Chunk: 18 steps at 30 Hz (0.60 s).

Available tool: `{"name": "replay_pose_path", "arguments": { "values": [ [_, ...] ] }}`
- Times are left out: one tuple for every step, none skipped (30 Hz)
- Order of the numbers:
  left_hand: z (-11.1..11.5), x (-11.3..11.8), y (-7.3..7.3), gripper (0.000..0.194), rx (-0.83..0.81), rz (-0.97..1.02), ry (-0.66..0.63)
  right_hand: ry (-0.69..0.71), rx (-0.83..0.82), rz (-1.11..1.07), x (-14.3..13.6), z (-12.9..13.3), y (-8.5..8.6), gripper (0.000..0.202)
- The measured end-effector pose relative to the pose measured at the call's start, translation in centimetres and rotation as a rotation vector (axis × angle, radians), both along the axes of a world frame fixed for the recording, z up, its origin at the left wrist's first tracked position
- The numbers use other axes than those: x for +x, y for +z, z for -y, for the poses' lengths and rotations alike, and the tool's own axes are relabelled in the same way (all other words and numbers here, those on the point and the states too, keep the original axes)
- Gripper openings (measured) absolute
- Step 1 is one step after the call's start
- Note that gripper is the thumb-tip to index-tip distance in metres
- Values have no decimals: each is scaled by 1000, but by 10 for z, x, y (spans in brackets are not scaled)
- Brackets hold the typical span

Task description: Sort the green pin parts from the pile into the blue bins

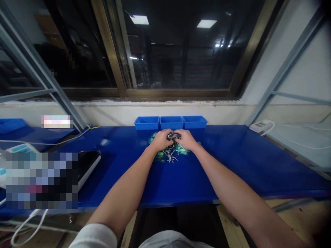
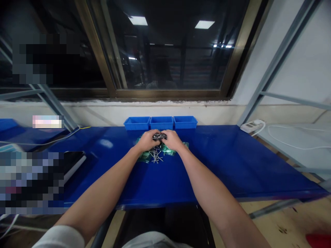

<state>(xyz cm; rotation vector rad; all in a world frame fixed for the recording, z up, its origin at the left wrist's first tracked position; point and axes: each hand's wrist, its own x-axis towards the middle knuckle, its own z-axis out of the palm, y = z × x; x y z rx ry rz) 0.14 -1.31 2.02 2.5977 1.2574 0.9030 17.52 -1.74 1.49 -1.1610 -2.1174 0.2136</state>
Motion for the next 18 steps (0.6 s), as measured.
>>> {"name": "replay_pose_path", "arguments": {
  "values": [
    [-1, 1, 2, 34, 9, 46, -10, -3, 9, -40, 0, -2, 1, 27],
    [-1, 2, 4, 33, 22, 91, -12, -9, 19, -86, 0, -3, 3, 28],
    [-1, 3, 6, 33, 36, 135, -7, -15, 31, -138, 0, -5, 4, 29],
    [-1, 4, 8, 32, 50, 173, 3, -23, 42, -191, 0, -6, 5, 29],
    [-1, 5, 10, 31, 59, 205, 15, -31, 52, -242, 0, -7, 5, 28],
    [-2, 6, 11, 30, 62, 229, 30, -42, 61, -289, 0, -8, 5, 27],
    [-2, 5, 13, 28, 60, 245, 46, -57, 68, -329, 0, -8, 5, 25],
    [-2, 5, 14, 26, 54, 253, 63, -76, 74, -360, 1, -9, 4, 23],
    [-2, 3, 15, 24, 47, 259, 83, -95, 77, -382, 2, -10, 3, 22],
    [-3, 1, 16, 23, 43, 265, 108, -112, 76, -398, 4, -11, 2, 20],
    [-4, -1, 16, 24, 43, 274, 133, -126, 68, -413, 6, -12, 1, 19],
    [-4, -4, 17, 24, 44, 283, 158, -136, 51, -433, 8, -13, 0, 19],
    [-5, -6, 18, 25, 44, 292, 178, -140, 25, -459, 10, -14, 0, 20],
    [-6, -9, 19, 26, 40, 298, 195, -143, -2, -489, 13, -16, 0, 21],
    [-7, -11, 21, 26, 34, 300, 209, -149, -26, -519, 15, -17, 0, 22],
    [-7, -14, 22, 25, 24, 297, 220, -156, -42, -548, 18, -19, 1, 24],
    [-8, -15, 24, 24, 15, 289, 230, -160, -49, -572, 21, -20, 1, 25],
    [-9, -17, 25, 23, 7, 277, 238, -162, -47, -596, 23, -22, 2, 25]
  ]
}}
